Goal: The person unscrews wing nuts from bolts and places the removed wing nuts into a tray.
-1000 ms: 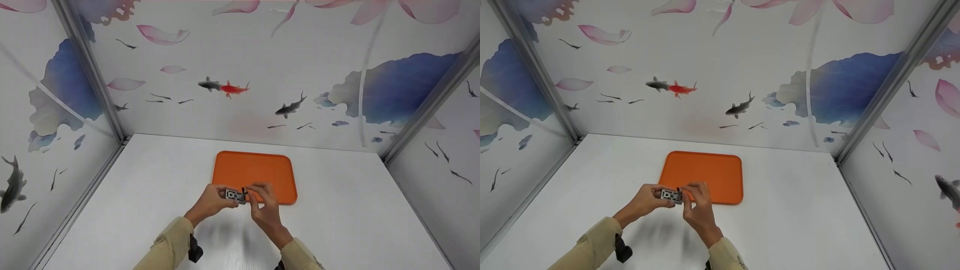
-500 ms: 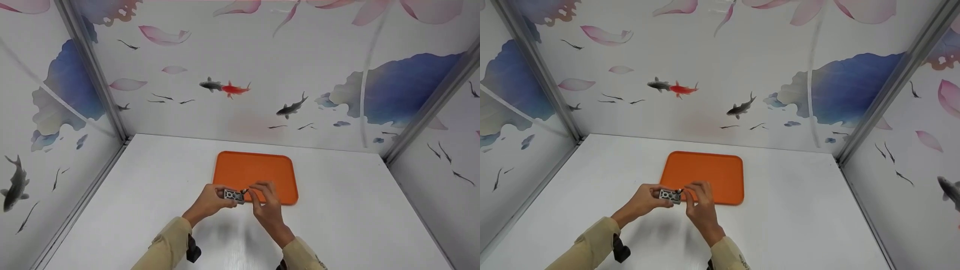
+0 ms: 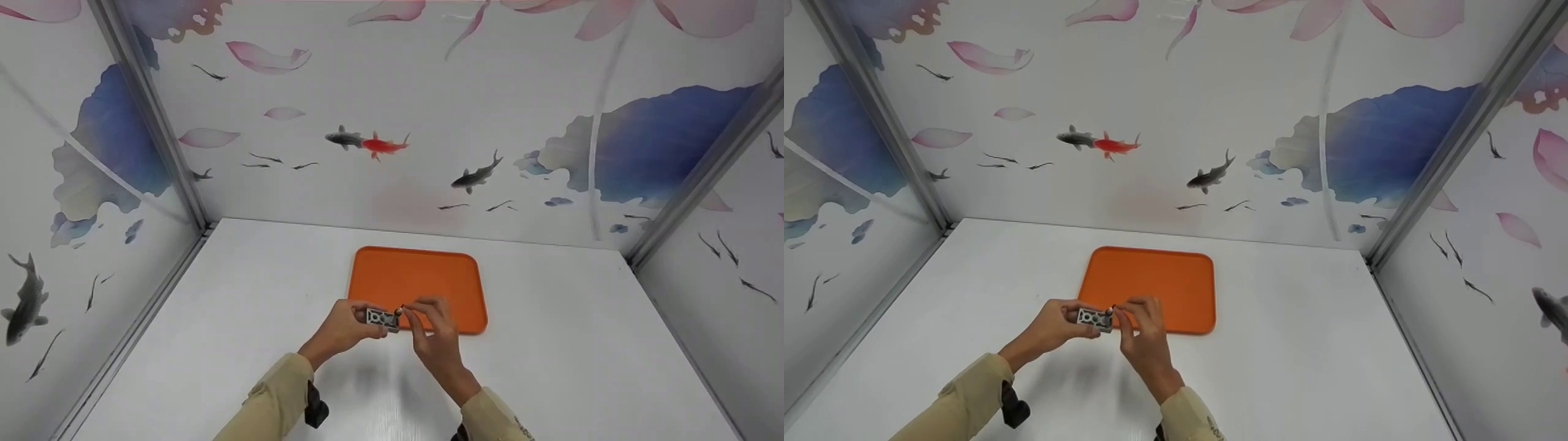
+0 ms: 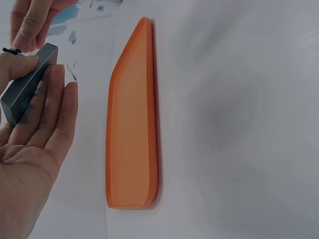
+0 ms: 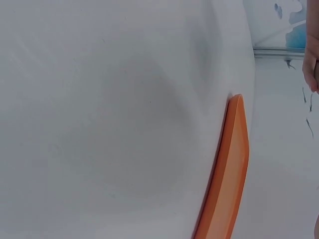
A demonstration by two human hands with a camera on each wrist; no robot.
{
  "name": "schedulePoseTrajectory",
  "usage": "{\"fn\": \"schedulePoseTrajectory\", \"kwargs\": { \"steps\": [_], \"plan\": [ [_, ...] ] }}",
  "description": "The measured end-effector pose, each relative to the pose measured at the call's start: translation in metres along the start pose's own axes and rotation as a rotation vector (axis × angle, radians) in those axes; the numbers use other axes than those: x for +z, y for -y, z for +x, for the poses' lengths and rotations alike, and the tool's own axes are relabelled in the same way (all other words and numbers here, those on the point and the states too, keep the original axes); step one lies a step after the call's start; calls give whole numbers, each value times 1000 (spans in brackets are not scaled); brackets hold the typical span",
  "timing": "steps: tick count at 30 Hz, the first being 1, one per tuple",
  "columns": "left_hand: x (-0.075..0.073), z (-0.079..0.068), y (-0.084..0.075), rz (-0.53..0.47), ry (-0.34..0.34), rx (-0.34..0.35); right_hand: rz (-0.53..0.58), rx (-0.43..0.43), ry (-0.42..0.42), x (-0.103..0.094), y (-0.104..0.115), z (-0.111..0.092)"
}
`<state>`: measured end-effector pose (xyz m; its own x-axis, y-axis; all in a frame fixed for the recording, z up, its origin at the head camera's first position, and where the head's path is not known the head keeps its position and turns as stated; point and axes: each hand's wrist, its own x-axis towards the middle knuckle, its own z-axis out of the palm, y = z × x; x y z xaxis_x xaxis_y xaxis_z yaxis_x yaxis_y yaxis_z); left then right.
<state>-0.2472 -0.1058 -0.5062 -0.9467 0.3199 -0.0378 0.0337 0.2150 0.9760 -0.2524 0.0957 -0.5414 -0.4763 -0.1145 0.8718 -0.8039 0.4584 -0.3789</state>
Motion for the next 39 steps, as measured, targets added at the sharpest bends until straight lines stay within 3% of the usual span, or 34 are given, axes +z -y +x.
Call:
{"fn": "schedulePoseTrajectory", "kwargs": {
  "steps": [23, 39],
  "plan": [
    [1, 0, 0, 4, -3, -8, 78, -1, 66, -1, 5, 2],
    [0, -1, 0, 10, -10, -9, -7, 14, 24, 0, 1, 0]
  ]
}}
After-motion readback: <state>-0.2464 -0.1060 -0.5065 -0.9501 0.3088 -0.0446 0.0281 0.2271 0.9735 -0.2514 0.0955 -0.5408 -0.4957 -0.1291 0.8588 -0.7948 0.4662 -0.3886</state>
